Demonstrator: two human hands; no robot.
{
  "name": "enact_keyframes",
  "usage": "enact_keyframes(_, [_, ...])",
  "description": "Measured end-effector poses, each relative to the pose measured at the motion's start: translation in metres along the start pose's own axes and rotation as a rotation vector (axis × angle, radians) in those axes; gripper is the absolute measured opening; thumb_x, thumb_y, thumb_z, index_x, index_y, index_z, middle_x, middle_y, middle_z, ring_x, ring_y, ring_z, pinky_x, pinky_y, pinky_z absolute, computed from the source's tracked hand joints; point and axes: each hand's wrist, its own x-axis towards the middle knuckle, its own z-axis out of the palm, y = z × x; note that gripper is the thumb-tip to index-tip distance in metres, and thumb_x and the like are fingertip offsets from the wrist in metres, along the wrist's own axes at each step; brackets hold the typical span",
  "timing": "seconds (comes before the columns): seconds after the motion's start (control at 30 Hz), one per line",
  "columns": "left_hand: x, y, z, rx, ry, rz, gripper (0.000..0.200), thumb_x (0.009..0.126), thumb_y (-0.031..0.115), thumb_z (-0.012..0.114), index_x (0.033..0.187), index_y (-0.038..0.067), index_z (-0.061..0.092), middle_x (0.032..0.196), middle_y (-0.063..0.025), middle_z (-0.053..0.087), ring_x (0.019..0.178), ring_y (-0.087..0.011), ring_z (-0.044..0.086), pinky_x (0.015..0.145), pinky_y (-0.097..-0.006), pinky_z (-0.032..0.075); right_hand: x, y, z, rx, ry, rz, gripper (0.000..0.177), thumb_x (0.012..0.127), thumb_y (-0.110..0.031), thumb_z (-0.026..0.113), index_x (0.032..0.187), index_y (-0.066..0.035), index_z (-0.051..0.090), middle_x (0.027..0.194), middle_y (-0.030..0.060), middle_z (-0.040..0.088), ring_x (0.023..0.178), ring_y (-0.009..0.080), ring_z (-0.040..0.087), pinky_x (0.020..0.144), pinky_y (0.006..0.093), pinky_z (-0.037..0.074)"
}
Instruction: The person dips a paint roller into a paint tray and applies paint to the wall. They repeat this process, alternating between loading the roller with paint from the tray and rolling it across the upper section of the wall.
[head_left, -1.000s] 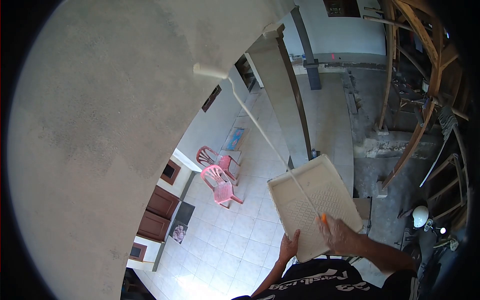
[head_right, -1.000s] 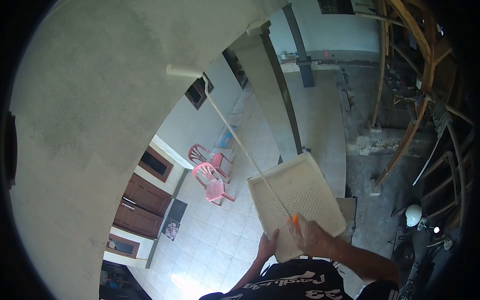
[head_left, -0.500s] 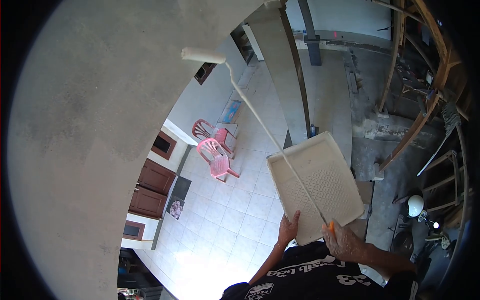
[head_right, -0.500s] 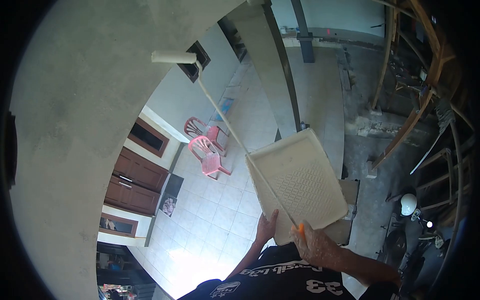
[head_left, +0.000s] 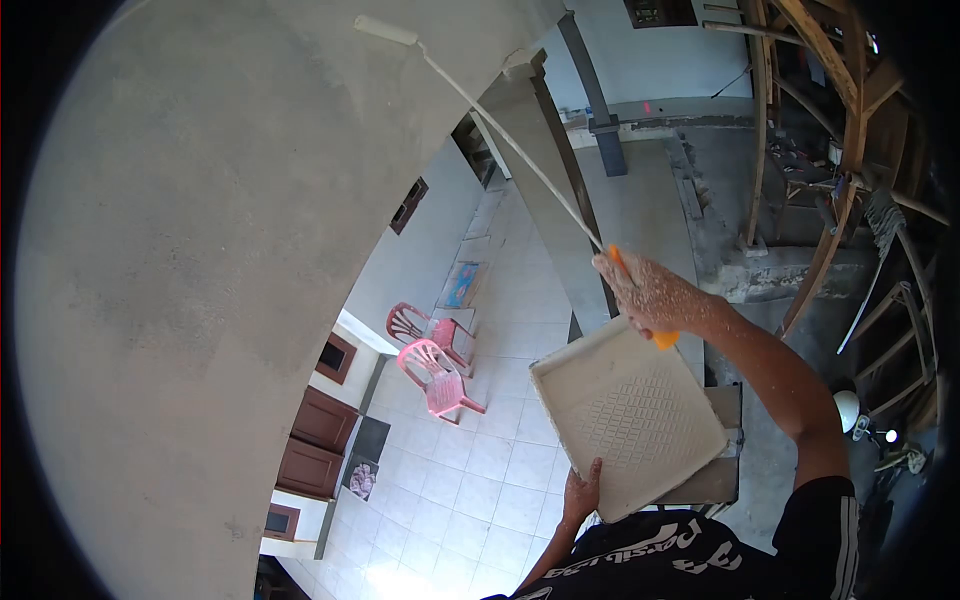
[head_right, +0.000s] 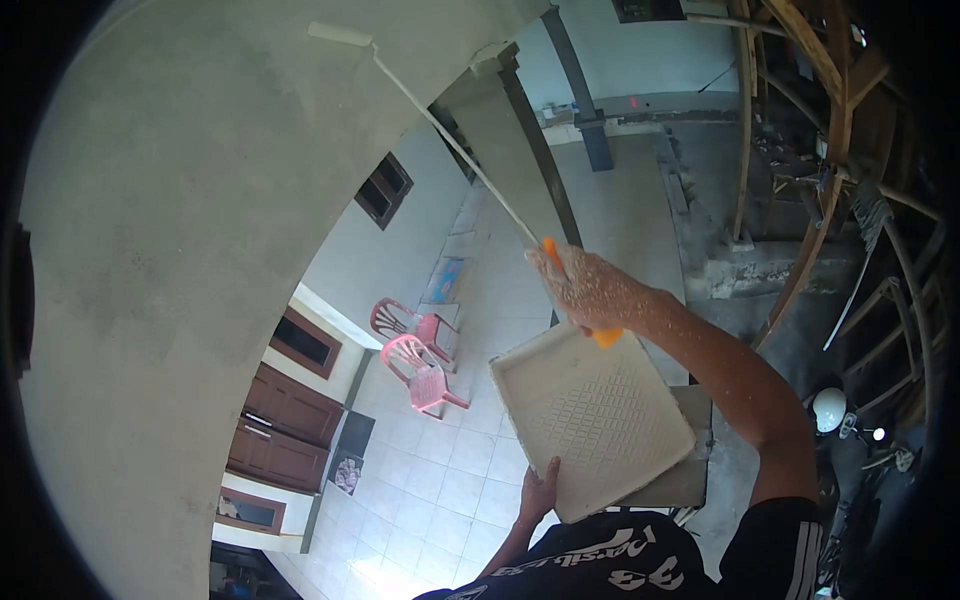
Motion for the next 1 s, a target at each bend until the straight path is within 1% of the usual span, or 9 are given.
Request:
enact_keyframes(0.03, [0.000,0.000,0.000,0.017,0.005,-0.013,0.052,0.094,0.035,0.058,0.121,-0.010,0.051,0.112,-0.0272,0.063,0.106,-0.0354,0.062,0.089,-0.0400,0.048,0.005,-0.017,-0.006,0.185,-0.080,0.325,0.048,0.098,-0.043,0.046,0.108,0.004,0.047,0.070,0.0095,0.058,0.053,0.0170,0.059,0.050,0.0310,0.053])
enact_keyframes(0.1, [0.000,0.004,0.000,0.037,0.020,-0.016,0.053,0.094,0.035,0.058,0.121,-0.010,0.051,0.111,-0.0272,0.063,0.106,-0.0355,0.062,0.089,-0.0399,0.048,0.000,0.009,-0.003,-0.299,-0.142,0.004,0.071,0.086,-0.040,0.060,0.126,0.016,0.040,0.103,0.0224,0.059,0.088,0.0269,0.062,0.056,0.0295,0.054])
enact_keyframes(0.2, [-0.002,0.011,0.000,0.045,0.036,-0.005,0.055,0.094,0.037,0.058,0.121,-0.010,0.050,0.111,-0.0273,0.063,0.106,-0.0361,0.062,0.089,-0.0401,0.048,-0.045,0.025,0.024,-1.457,-0.191,-0.736,0.080,0.083,-0.037,0.064,0.132,0.019,0.035,0.116,0.0303,0.055,0.093,0.0322,0.060,0.059,0.0289,0.053])
enact_keyframes(0.3, [-0.002,0.002,-0.002,0.076,0.026,-0.026,0.055,0.094,0.038,0.056,0.121,-0.010,0.051,0.110,-0.0270,0.063,0.105,-0.0352,0.062,0.089,-0.0400,0.049,-0.113,0.029,0.055,-1.495,-0.300,-0.730,0.077,0.080,-0.030,0.068,0.130,0.020,0.037,0.121,0.0337,0.052,0.090,0.0366,0.061,0.062,0.0295,0.053])
enact_keyframes(0.37, [-0.003,0.005,-0.002,0.112,0.028,-0.046,0.053,0.095,0.037,0.055,0.120,-0.010,0.051,0.110,-0.0261,0.064,0.104,-0.0322,0.063,0.088,-0.0389,0.049,-0.132,0.022,0.070,-0.504,-0.264,-0.052,0.072,0.079,-0.022,0.068,0.129,0.020,0.039,0.121,0.0336,0.052,0.094,0.0400,0.061,0.056,0.0291,0.053])
enact_keyframes(0.43, [-0.001,0.004,0.000,0.122,0.034,-0.034,0.053,0.095,0.037,0.055,0.120,-0.010,0.051,0.110,-0.0261,0.064,0.104,-0.0323,0.063,0.088,-0.0394,0.049,-0.129,0.025,0.067,-0.347,-0.279,0.031,0.069,0.077,-0.017,0.068,0.129,0.020,0.039,0.120,0.0334,0.053,0.097,0.0417,0.060,0.057,0.0308,0.053])
enact_keyframes(0.63, [-0.001,0.013,-0.002,0.066,0.025,-0.025,0.054,0.095,0.038,0.055,0.120,-0.010,0.052,0.110,-0.0266,0.063,0.105,-0.0335,0.063,0.088,-0.0399,0.049,-0.027,0.052,0.006,-0.707,0.189,-0.800,0.050,0.084,-0.024,0.065,0.121,0.004,0.046,0.081,0.0058,0.058,0.070,0.0180,0.061,0.050,0.0288,0.052])
enact_keyframes(0.77, [0.000,0.013,-0.002,0.132,0.044,-0.020,0.055,0.094,0.039,0.055,0.120,-0.010,0.051,0.110,-0.0269,0.063,0.105,-0.0340,0.062,0.088,-0.0397,0.048,0.012,0.007,-0.004,0.084,-0.072,0.000,0.067,0.082,-0.030,0.068,0.123,0.013,0.037,0.092,0.0186,0.056,0.080,0.0202,0.062,0.049,0.0260,0.052])
enact_keyframes(1.0, [0.001,0.002,-0.003,0.102,0.035,-0.066,0.054,0.095,0.037,0.055,0.121,-0.010,0.051,0.109,-0.0261,0.064,0.104,-0.0320,0.063,0.087,-0.0389,0.049,-0.080,0.013,0.054,-1.347,-0.196,-0.709,0.062,0.080,-0.021,0.064,0.119,0.022,0.041,0.094,0.0317,0.057,0.084,0.0310,0.060,0.053,0.0307,0.051])
